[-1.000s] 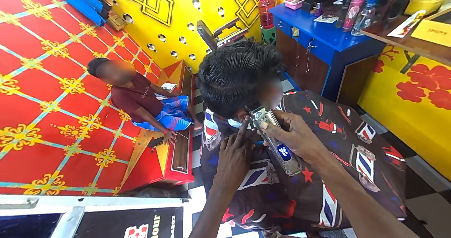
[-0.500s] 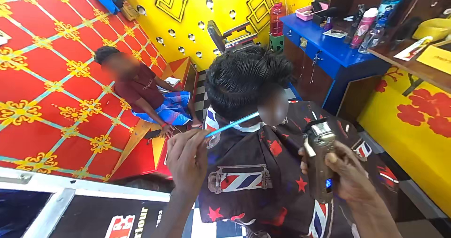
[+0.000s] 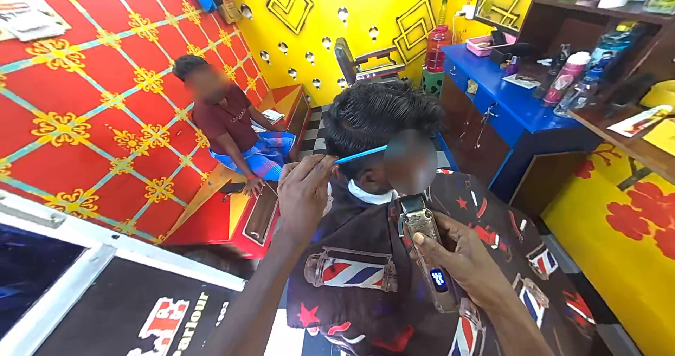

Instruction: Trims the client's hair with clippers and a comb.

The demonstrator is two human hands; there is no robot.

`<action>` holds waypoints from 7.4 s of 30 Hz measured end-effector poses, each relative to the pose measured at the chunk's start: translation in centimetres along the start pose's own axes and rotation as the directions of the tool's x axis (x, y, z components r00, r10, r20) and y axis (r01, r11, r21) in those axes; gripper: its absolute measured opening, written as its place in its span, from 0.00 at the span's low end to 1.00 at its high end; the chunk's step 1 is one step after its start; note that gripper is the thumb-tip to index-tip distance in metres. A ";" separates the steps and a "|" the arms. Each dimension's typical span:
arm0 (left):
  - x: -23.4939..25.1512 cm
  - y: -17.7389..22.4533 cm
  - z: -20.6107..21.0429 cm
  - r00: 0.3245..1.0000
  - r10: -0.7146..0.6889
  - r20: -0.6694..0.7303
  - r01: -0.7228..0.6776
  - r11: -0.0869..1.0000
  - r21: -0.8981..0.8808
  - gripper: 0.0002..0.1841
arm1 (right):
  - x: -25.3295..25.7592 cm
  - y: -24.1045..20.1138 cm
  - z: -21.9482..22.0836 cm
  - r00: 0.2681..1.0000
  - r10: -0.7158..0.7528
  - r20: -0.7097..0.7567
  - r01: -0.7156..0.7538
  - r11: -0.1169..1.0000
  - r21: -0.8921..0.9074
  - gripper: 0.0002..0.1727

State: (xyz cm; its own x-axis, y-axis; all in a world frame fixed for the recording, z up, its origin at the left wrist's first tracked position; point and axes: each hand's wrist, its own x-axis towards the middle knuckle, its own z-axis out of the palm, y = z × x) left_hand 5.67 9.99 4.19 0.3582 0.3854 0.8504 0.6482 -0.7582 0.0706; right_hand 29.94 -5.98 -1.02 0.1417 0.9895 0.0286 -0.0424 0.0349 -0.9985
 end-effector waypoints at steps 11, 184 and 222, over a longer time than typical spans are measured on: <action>-5.6 1.2 -1.4 0.820 -0.560 -0.115 0.431 0.738 -0.520 0.10 | 3.6 -2.7 1.5 0.996 0.042 0.075 -0.042 0.999 -0.012 0.27; -16.0 4.9 -8.9 0.889 -0.443 0.118 0.456 0.878 -0.144 0.13 | -9.5 2.8 -9.0 0.992 -0.105 0.074 0.045 0.820 0.570 0.30; -11.6 56.3 22.8 0.548 0.202 0.812 0.717 0.386 -0.581 0.14 | -34.3 0.7 -48.2 0.920 -0.026 -0.392 -0.141 0.909 -0.392 0.39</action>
State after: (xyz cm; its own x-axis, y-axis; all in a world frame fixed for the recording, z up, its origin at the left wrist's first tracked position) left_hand 53.31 -25.22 -13.60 0.8728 0.4847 0.0574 0.1169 -0.3218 0.9396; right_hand 72.70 -46.64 -5.01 0.5192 0.8540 0.0341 0.3295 -0.1632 -0.9300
